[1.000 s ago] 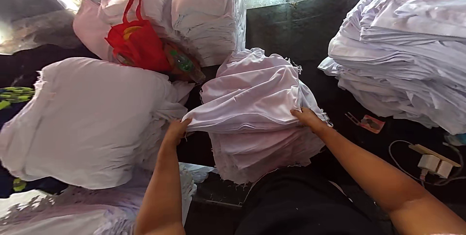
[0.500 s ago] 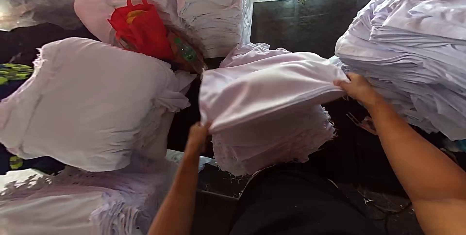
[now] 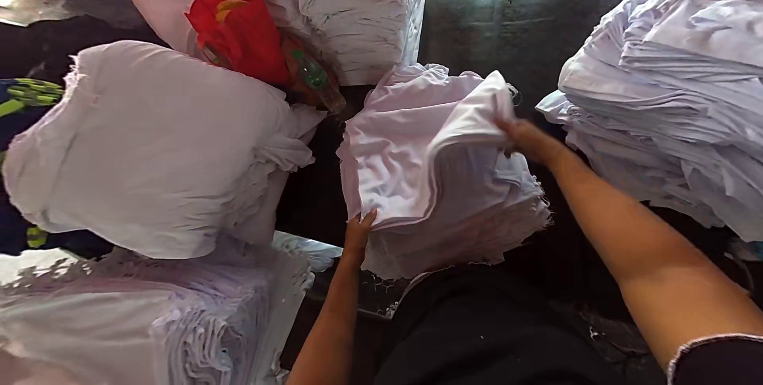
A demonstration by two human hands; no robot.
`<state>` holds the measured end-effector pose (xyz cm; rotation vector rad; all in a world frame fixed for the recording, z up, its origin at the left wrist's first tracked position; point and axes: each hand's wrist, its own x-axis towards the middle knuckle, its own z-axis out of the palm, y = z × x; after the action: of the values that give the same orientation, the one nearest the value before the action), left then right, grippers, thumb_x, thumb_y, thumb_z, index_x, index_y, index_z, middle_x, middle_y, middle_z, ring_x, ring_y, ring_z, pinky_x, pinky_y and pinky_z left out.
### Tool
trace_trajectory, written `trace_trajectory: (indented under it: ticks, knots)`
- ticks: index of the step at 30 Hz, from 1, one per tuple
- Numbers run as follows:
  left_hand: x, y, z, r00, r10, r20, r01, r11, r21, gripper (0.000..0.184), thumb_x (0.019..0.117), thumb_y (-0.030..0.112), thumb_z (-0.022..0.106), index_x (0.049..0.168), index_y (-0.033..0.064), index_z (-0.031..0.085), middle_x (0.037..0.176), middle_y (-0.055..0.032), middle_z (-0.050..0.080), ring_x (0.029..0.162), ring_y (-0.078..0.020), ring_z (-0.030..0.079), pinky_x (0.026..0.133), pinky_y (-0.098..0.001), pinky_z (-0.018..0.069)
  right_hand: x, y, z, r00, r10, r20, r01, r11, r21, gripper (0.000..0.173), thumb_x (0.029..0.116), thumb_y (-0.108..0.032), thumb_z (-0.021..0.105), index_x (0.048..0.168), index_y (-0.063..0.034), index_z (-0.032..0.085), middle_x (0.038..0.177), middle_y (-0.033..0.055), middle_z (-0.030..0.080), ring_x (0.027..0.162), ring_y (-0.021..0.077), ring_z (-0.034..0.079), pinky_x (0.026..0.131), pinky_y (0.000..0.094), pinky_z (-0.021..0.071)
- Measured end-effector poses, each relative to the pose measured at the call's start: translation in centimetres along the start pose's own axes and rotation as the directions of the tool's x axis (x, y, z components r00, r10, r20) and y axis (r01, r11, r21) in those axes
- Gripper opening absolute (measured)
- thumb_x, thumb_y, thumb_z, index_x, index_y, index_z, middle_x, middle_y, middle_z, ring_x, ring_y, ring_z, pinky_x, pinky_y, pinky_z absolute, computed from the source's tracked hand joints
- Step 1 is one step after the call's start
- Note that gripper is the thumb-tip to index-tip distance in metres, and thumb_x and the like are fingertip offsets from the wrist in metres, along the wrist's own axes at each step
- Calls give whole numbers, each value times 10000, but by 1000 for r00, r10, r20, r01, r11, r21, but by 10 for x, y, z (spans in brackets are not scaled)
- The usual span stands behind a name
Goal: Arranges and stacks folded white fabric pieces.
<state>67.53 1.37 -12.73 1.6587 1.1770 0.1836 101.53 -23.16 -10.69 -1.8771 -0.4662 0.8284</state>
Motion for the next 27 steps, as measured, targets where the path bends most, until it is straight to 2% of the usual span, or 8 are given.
trace_trajectory:
  ticks: [3,7,10,13,17,21,22,27]
  knots:
    - [-4,9,-2,999,38,19,-37,999,-40,315,1062,164,550,1208,-106,617,1089,-200,679,958,-146,656,910,-331,527,19,40,28,969,136,208,11,813,-582,537,1056,-410,555,1211,98,634,1054,333,661,946,479,660,857,664,501]
    - [-14,0,-9,987,-126,97,139,980,-142,393,1088,203,498,1355,-85,514,1205,-233,635,1024,-220,654,899,-375,549,6,40,21,933,237,269,48,662,-748,535,1050,-421,562,1249,70,639,1162,331,650,1098,501,628,945,680,456]
    - [-21,-9,-11,948,-290,128,310,933,-184,426,1101,257,460,1422,-24,460,1259,-233,597,1043,-274,639,852,-420,554,-15,40,-10,958,216,186,-4,664,-748,480,1046,-383,583,1180,70,670,1160,335,655,1145,520,607,972,708,428]
    - [-18,-1,-14,961,-255,104,265,960,-90,414,1088,239,502,1363,-71,514,1265,-243,608,1090,-261,629,933,-411,527,-31,50,-47,979,198,48,-119,748,-652,466,1062,-334,568,1119,117,670,1103,365,646,1067,532,619,929,708,440]
    - [-10,53,-33,995,-22,96,20,1000,19,360,1068,192,547,1267,-105,581,1122,-240,658,990,-250,652,926,-429,524,-40,43,-83,982,129,-141,-178,882,-435,482,1069,-323,553,1082,151,642,1046,381,629,980,520,614,889,720,433]
    - [11,72,-49,944,322,-65,-323,874,-364,245,1026,161,524,1183,-7,609,963,-42,712,866,-101,694,840,-348,597,-51,39,-99,944,74,-323,-123,983,-133,429,1027,-337,609,1164,69,616,1008,193,640,867,226,607,836,501,510]
    - [16,66,-45,955,291,-65,-294,881,-371,270,1040,201,534,1207,3,606,993,-55,713,882,-115,695,846,-355,594,-54,40,-95,931,91,-353,-144,982,-125,431,1027,-355,607,1173,50,616,1005,165,638,856,195,604,823,462,519]
    - [2,0,11,988,-152,37,155,984,-83,531,1005,181,646,1413,-94,445,1261,-283,597,1054,-316,650,900,-453,558,-46,72,-80,921,187,-342,-282,926,-252,471,1018,-231,652,1278,147,547,1215,386,588,1131,494,590,990,654,441]
